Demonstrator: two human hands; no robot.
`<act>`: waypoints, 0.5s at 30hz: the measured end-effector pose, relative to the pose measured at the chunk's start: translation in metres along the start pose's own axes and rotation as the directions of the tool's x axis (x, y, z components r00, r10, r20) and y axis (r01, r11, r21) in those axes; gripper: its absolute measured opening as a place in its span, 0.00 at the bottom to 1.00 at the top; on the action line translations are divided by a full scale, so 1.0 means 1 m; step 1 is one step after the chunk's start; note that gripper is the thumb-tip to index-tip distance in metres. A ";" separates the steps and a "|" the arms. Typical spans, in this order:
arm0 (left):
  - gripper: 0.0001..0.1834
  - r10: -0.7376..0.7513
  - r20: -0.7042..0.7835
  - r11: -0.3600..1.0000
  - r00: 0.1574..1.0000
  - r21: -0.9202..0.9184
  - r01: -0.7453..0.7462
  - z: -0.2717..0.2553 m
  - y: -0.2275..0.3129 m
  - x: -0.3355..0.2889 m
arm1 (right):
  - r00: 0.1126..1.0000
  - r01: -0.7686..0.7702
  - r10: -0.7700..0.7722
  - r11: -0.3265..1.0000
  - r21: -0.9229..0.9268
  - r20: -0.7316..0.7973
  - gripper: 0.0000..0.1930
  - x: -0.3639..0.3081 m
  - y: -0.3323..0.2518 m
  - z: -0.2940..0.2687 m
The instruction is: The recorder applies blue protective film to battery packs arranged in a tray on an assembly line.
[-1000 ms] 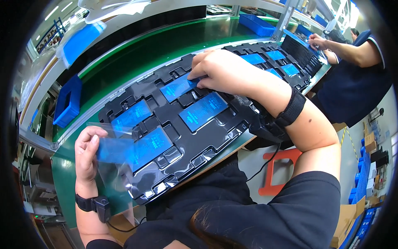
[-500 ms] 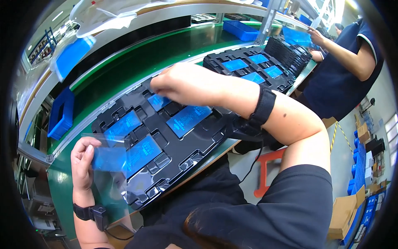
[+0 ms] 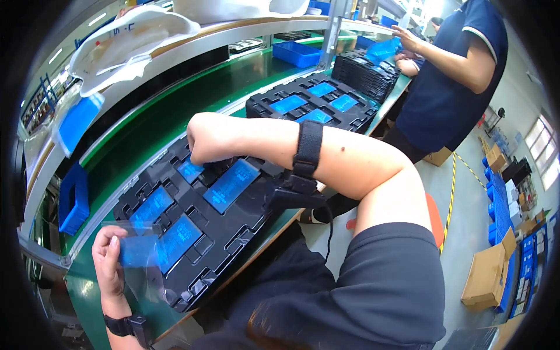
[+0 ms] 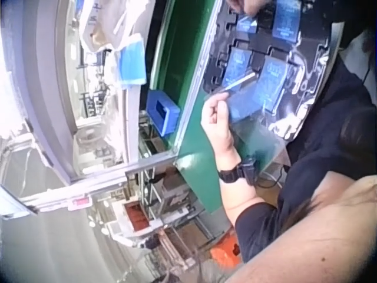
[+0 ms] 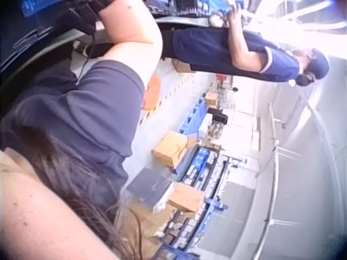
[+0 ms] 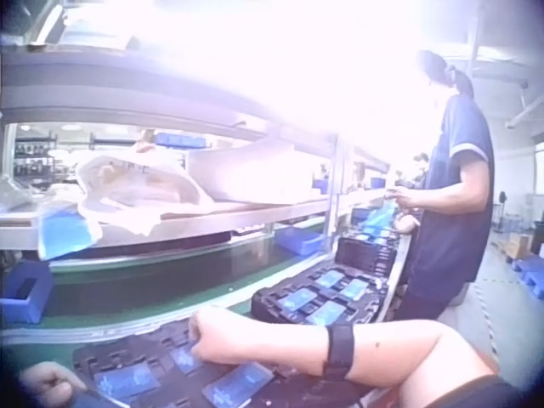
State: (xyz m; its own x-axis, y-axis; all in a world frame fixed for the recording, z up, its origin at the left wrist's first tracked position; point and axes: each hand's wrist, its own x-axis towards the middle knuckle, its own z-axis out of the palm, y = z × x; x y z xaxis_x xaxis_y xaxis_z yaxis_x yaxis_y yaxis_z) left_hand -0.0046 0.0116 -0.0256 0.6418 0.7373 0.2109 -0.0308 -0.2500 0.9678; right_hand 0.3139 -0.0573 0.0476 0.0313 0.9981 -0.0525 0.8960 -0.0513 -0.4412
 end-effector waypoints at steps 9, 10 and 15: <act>0.12 0.002 -0.012 1.000 1.000 0.005 -0.002 -0.001 0.004 -0.003 | 0.874 0.483 -0.462 0.860 0.165 -0.147 0.09 -0.028 -0.016 -0.017; 0.12 -0.007 -0.019 1.000 1.000 0.003 0.007 -0.001 0.004 -0.003 | 0.826 0.518 -0.485 0.854 0.046 -0.287 0.09 -0.023 -0.010 -0.023; 0.14 0.008 -0.012 0.999 1.000 0.039 -0.007 -0.001 0.002 -0.001 | 0.968 0.156 -0.084 0.940 0.305 -0.237 0.11 -0.012 0.012 -0.030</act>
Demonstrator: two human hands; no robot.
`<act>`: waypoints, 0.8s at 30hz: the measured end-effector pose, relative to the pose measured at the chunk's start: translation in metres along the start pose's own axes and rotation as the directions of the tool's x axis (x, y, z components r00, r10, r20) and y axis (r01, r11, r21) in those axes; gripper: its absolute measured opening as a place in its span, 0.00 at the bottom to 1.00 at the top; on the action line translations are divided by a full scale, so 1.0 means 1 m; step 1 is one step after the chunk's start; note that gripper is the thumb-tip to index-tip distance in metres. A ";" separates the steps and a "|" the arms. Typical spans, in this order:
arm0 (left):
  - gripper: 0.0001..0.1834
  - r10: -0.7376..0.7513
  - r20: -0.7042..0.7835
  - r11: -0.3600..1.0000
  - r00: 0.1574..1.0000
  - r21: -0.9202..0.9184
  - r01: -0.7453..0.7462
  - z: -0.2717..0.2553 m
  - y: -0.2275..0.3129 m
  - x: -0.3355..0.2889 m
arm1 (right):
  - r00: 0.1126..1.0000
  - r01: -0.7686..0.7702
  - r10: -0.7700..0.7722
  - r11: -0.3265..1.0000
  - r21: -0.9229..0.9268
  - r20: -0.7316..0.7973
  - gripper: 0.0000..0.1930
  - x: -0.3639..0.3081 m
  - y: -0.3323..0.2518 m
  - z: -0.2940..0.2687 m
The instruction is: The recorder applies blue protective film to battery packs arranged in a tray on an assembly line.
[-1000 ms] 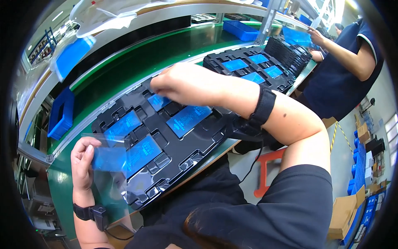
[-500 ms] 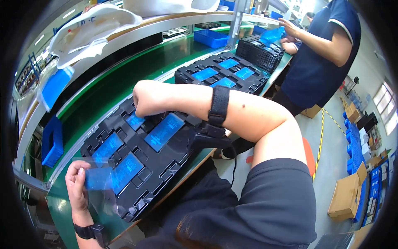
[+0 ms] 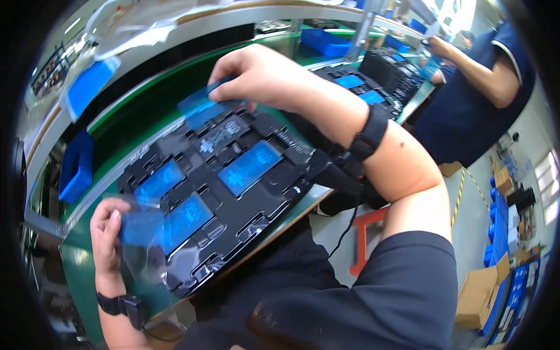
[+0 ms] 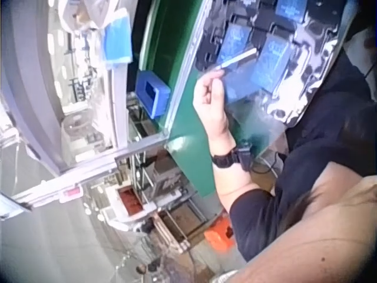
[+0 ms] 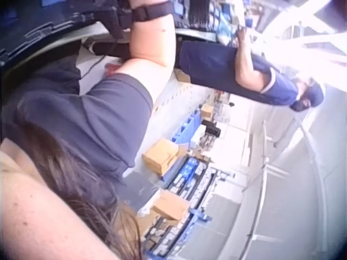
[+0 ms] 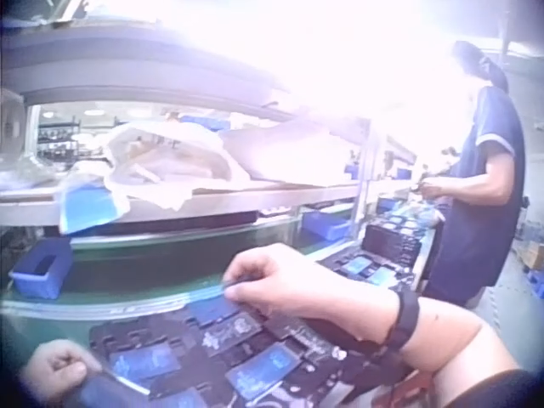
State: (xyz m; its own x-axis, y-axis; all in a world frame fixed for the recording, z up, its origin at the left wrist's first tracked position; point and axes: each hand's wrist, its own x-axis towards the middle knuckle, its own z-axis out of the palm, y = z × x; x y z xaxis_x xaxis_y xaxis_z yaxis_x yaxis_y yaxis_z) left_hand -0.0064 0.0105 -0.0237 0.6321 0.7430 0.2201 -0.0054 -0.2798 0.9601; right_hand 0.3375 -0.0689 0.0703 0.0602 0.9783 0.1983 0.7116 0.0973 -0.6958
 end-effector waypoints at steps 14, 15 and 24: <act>0.13 0.000 0.020 0.999 1.000 -0.043 0.001 0.003 0.008 -0.001 | 0.949 -0.280 0.276 0.960 0.004 0.154 0.12 0.016 0.024 0.029; 0.13 -0.002 0.020 0.999 1.000 -0.038 0.003 0.003 0.007 0.000 | 0.946 -0.285 0.280 0.958 0.013 0.164 0.12 0.016 0.026 0.028; 0.15 -0.023 -0.022 1.000 1.000 0.002 0.023 -0.001 0.004 -0.004 | 0.933 -0.282 0.282 0.959 -0.030 0.225 0.11 0.018 0.016 0.030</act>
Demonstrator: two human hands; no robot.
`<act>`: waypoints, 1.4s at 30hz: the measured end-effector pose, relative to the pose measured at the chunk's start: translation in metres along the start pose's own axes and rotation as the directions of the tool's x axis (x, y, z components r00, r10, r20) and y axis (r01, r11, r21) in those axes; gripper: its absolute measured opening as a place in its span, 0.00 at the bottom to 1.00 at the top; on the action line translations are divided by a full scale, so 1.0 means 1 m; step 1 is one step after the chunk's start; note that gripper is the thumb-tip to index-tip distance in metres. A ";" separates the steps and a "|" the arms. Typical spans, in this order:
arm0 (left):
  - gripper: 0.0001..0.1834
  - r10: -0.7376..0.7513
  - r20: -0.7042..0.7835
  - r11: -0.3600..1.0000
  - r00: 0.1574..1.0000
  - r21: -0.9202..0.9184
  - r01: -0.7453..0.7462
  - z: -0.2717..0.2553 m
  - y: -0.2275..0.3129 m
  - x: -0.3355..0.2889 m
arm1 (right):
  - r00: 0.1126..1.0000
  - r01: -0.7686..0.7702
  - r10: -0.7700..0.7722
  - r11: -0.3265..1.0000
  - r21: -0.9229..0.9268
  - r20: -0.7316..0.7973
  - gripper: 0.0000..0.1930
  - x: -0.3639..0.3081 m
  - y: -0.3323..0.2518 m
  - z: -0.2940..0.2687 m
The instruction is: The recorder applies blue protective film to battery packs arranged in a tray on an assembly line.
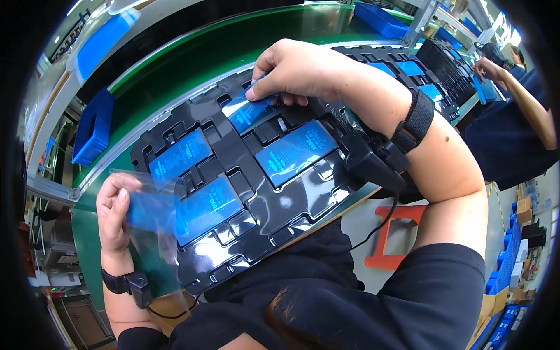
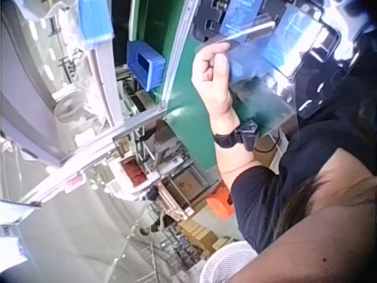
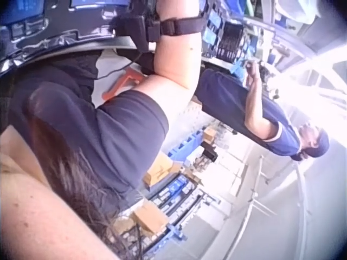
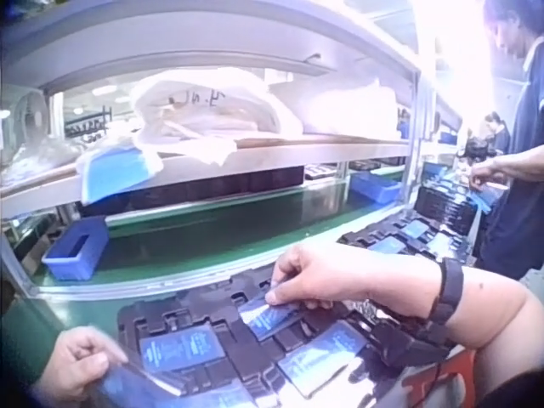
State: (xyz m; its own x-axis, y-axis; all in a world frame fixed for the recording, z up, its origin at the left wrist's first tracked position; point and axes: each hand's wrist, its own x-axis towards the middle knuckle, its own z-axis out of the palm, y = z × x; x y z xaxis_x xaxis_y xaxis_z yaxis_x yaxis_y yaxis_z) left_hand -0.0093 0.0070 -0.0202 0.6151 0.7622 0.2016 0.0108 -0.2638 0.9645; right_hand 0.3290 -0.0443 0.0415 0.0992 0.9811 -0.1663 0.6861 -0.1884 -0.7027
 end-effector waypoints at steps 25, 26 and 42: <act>0.15 -0.007 -0.001 1.000 1.000 -0.003 0.007 0.001 0.001 0.000 | 1.000 0.000 -0.001 0.998 -0.064 -0.017 0.12 -0.003 0.002 0.001; 0.15 -0.014 0.000 1.000 1.000 -0.010 0.014 0.001 0.001 0.000 | 1.000 -0.003 0.002 0.998 -0.070 -0.023 0.12 -0.003 0.002 0.001; 0.15 -0.006 -0.001 1.000 1.000 -0.008 0.006 0.001 -0.001 -0.001 | 0.922 0.312 -0.378 0.858 -0.408 -0.090 0.14 0.001 0.016 0.010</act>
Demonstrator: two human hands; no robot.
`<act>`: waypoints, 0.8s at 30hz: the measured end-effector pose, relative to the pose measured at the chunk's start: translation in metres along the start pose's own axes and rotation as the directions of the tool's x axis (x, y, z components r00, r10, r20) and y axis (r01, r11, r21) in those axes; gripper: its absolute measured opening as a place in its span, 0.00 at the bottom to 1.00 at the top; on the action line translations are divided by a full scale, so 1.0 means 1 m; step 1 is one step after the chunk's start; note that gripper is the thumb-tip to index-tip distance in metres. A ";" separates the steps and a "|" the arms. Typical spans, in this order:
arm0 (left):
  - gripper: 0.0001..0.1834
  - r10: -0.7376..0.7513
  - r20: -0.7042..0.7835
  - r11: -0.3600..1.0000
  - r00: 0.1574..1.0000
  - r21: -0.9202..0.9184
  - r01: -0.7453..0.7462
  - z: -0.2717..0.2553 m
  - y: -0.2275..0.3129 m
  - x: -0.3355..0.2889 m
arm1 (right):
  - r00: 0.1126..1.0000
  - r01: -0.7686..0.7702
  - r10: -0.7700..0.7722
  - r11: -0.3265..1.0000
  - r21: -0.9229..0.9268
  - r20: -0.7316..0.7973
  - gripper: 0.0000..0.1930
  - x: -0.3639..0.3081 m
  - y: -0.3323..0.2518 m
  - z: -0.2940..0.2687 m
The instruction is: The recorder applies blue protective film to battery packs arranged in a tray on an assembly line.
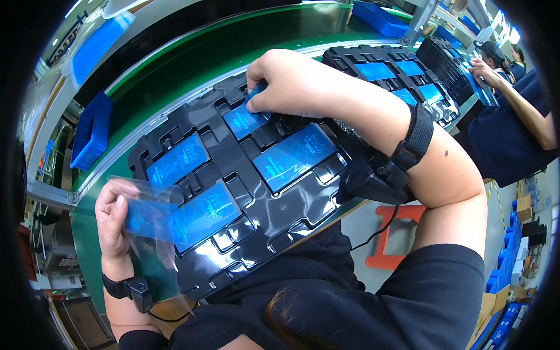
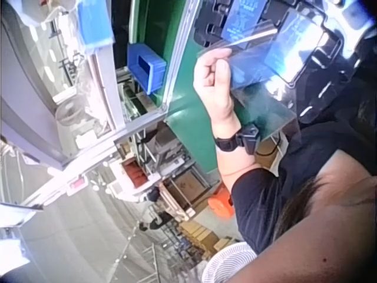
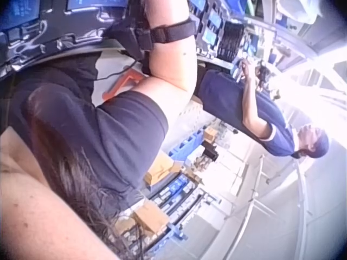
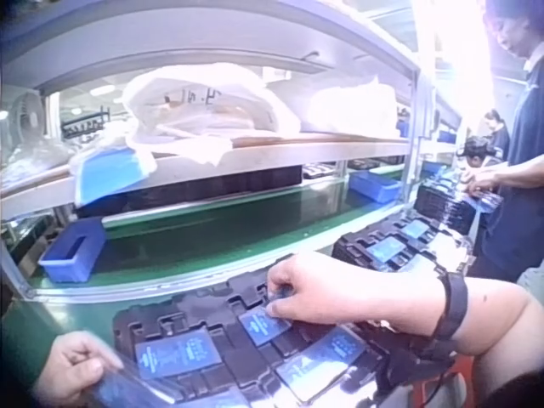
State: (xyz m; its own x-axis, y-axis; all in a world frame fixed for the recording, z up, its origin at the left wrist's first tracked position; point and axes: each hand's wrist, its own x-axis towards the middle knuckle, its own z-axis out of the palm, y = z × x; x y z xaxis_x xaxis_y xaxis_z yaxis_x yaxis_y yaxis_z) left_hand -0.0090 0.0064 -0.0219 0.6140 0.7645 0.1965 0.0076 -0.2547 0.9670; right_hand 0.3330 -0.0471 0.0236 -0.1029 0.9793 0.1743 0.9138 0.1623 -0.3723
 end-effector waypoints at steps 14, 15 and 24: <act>0.13 0.012 0.032 0.999 0.999 -0.050 -0.011 0.001 0.002 0.003 | 0.988 -0.149 0.141 0.979 -0.138 -0.066 0.18 -0.007 -0.014 -0.012; 0.13 0.027 0.032 0.999 0.999 -0.046 -0.025 0.001 0.001 0.003 | 0.985 -0.156 0.148 0.982 -0.104 -0.084 0.17 -0.008 -0.008 -0.011; 0.12 0.022 0.029 0.998 0.999 -0.051 -0.021 0.003 0.003 0.002 | 0.978 -0.205 0.205 0.979 0.008 -0.023 0.15 -0.012 -0.007 -0.016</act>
State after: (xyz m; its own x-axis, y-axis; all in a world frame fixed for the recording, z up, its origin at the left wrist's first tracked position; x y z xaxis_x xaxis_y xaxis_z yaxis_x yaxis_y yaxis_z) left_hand -0.0054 0.0059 -0.0188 0.6368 0.7410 0.2133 -0.0456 -0.2400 0.9697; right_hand 0.3347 -0.0622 0.0390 0.0960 0.9887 0.1155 0.9123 -0.0409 -0.4075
